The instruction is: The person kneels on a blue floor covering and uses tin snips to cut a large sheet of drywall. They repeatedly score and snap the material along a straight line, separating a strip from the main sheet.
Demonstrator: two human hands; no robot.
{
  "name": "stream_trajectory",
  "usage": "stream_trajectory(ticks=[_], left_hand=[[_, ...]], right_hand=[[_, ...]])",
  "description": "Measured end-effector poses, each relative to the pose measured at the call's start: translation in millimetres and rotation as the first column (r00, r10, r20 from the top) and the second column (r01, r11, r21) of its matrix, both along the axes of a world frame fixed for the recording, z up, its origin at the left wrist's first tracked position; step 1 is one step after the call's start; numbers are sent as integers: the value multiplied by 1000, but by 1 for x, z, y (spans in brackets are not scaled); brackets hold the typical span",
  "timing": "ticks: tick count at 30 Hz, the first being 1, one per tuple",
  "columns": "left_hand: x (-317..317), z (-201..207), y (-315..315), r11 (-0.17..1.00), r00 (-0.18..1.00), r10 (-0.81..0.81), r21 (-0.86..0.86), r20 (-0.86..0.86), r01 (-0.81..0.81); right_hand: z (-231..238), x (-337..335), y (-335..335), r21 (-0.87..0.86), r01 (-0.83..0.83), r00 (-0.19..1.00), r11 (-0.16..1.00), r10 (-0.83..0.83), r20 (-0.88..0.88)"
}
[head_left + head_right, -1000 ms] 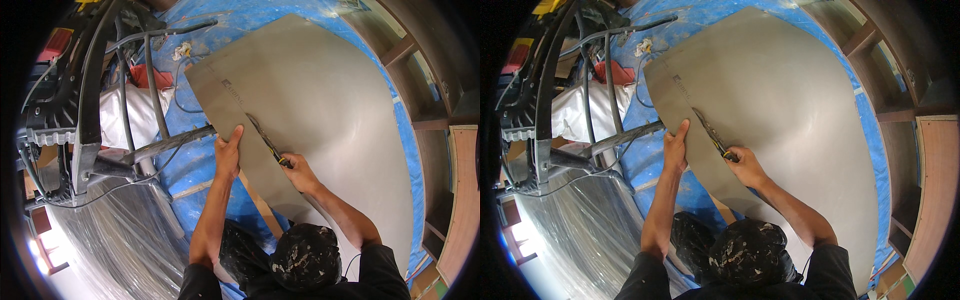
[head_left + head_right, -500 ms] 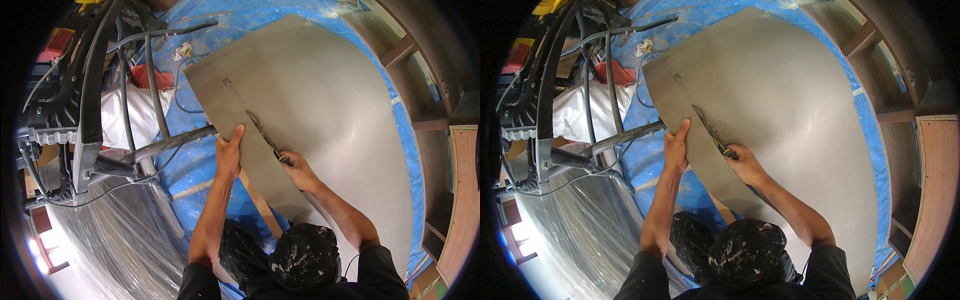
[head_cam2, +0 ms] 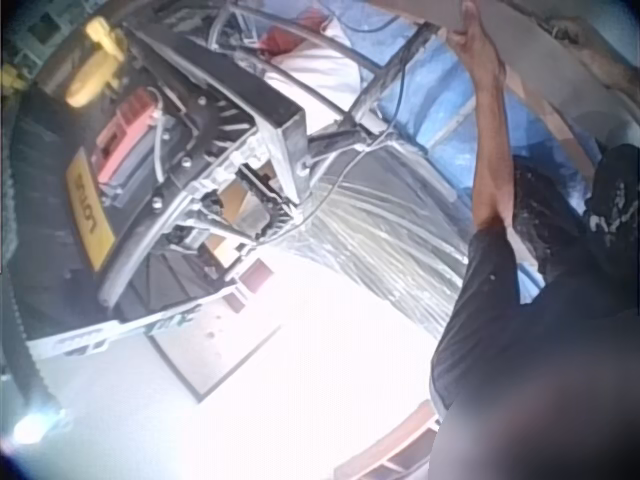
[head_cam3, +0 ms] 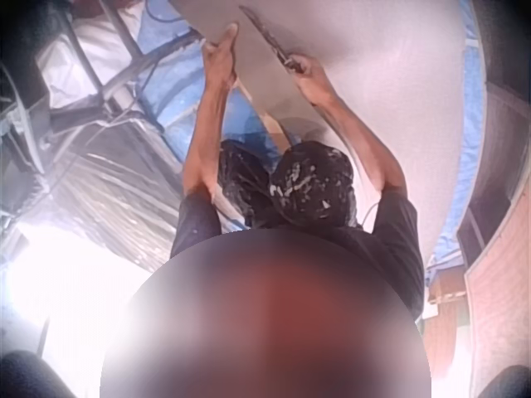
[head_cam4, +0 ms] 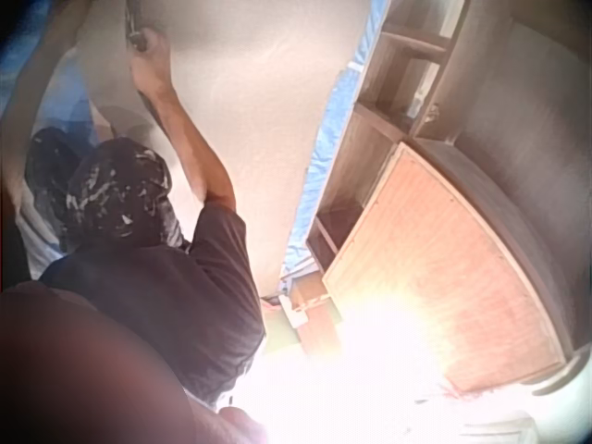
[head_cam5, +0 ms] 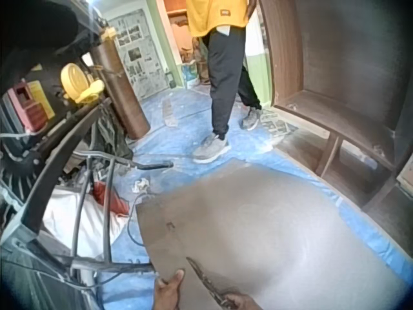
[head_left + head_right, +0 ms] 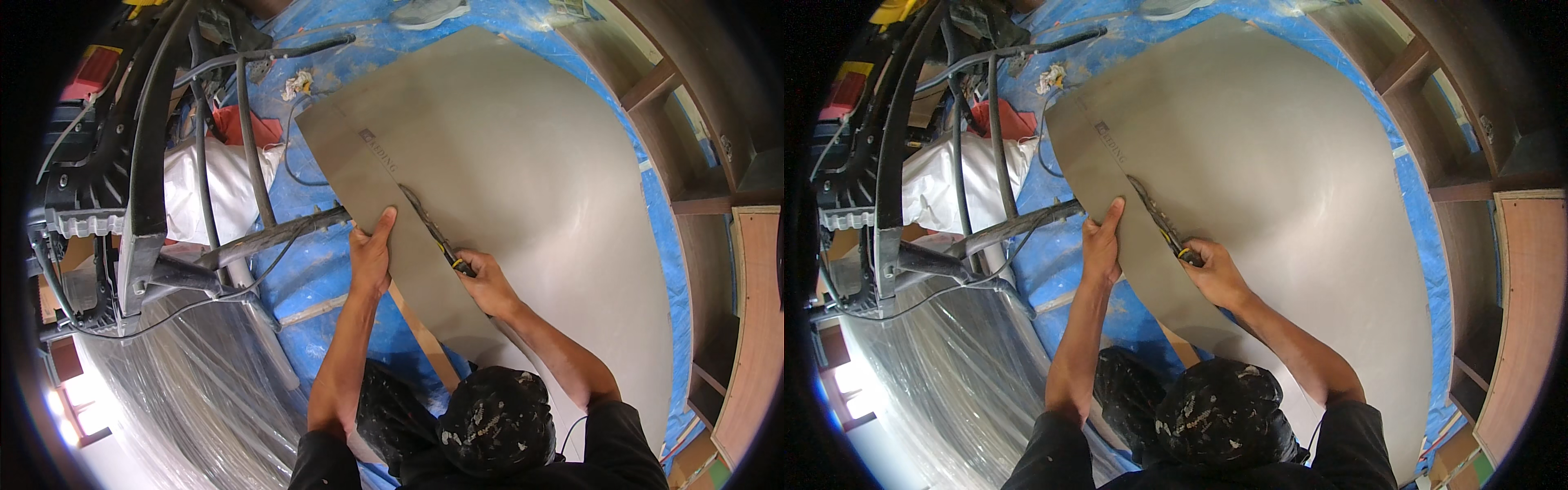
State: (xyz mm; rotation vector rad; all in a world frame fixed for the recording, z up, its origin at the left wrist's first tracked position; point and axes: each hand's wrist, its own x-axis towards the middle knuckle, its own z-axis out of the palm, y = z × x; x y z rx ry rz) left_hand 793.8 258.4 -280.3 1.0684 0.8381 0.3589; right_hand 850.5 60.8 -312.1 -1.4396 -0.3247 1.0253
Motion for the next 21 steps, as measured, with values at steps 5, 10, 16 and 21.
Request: stream_trajectory(ticks=[5, 10, 16, 21], left_hand=[[-1, 3, -5, 1000, 999, 19, -11, -39, -19], [-1, 3, -5, 1000, 1000, 3, 7, -3, -3], [-1, 3, -4, 1000, 1000, 2, 12, -18, -2], [-4, 1, -4, 1000, 1000, -12, 6, -23, 12]], right_hand=[[1, 6, -3, -7, -61, 989, 998, 60, -135], [-6, 6, 3, 8, -72, 992, 997, 72, -102], [-10, 3, 3, -62, -55, 999, 997, 55, -4], [-11, -4, 3, -12, -8, 998, 1000, 7, -58]])
